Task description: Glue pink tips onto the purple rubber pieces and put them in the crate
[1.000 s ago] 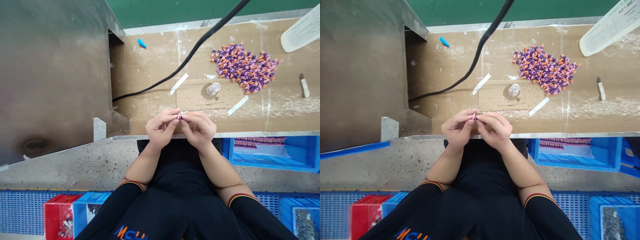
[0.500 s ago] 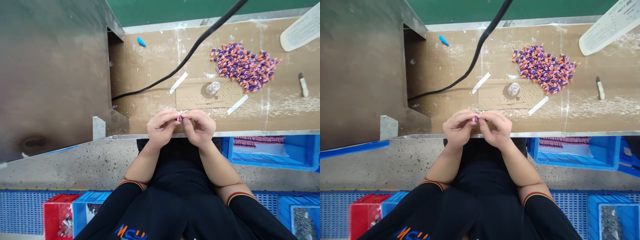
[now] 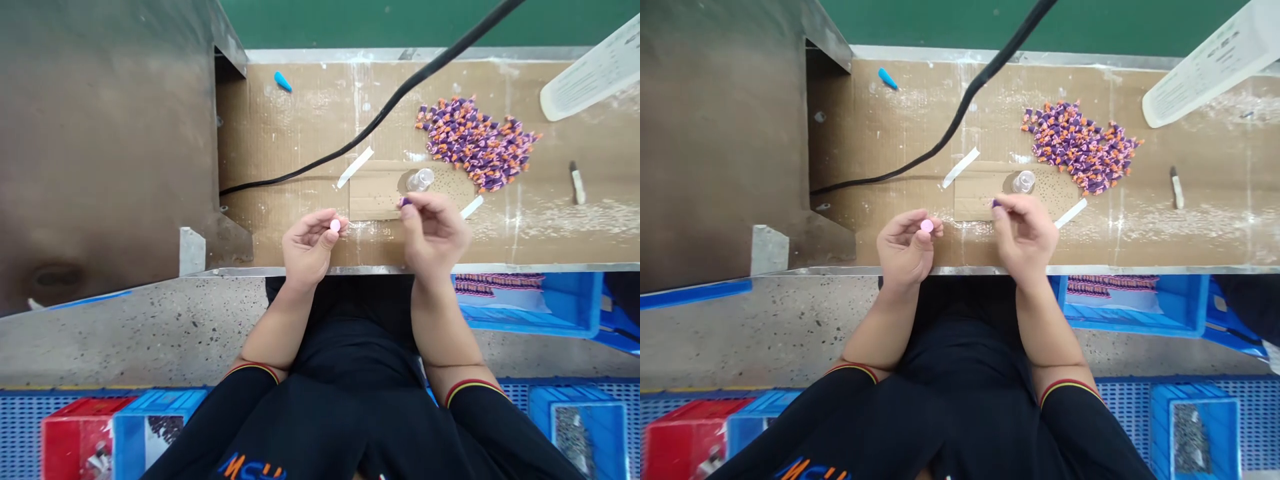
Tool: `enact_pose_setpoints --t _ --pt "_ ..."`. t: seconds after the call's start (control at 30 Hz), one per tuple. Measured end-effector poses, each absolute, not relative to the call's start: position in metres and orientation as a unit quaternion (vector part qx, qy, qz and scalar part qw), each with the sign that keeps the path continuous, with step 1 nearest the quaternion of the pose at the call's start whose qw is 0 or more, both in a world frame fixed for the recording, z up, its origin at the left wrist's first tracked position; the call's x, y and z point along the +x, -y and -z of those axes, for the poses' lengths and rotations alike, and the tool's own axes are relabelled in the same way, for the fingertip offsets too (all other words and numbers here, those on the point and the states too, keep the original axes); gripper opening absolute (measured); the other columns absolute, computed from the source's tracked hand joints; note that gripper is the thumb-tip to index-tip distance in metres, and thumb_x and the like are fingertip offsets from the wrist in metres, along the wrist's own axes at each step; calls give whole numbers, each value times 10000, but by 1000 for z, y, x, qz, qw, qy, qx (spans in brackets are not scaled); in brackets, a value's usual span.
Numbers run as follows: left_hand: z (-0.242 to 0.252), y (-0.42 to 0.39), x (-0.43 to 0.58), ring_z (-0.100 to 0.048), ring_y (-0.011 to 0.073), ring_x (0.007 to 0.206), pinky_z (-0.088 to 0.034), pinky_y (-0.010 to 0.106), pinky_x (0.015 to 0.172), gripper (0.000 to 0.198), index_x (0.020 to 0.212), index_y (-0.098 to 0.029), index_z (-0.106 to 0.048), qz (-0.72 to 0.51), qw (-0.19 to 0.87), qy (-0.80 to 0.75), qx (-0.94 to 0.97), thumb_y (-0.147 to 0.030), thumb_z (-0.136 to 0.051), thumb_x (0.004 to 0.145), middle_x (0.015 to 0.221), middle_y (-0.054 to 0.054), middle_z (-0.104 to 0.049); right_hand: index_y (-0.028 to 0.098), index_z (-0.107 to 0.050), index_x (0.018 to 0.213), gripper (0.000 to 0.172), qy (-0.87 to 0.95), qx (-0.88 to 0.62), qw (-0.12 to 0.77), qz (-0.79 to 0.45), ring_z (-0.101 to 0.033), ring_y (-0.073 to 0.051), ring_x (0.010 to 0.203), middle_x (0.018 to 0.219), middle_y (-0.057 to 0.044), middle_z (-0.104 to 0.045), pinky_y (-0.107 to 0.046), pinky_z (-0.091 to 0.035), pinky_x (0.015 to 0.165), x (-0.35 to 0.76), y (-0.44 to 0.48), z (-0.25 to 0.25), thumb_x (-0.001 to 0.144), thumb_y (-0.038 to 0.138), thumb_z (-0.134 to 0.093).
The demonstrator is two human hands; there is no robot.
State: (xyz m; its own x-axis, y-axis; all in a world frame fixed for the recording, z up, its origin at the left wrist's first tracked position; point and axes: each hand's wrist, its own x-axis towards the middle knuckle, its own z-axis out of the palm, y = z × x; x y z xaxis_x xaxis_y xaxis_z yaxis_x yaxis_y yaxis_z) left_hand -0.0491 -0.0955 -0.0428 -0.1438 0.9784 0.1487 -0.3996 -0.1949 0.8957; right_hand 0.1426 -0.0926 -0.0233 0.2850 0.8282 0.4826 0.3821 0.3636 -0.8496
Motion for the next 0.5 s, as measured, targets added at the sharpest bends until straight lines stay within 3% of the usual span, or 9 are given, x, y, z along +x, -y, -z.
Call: enact_pose_setpoints --t 0.17,0.5 --pt "39 93 -49 -844 133 770 -700 179 704 306 991 -264 -876 -659 555 -371 348 -439 -1047 808 960 33 -883 249 -792 1125 201 663 -559 497 -26 -776 -227 1010 1069 -63 -788 -397 -674 807 204 48 6 1112 371 -633" --pt "39 94 -48 -866 166 820 -688 166 675 349 945 -205 -837 -647 559 -389 343 -427 -1057 789 962 55 -879 243 -781 1196 276 667 -582 463 36 -743 -246 1022 1086 -83 -774 -450 -629 872 230 40 34 1141 369 -542"
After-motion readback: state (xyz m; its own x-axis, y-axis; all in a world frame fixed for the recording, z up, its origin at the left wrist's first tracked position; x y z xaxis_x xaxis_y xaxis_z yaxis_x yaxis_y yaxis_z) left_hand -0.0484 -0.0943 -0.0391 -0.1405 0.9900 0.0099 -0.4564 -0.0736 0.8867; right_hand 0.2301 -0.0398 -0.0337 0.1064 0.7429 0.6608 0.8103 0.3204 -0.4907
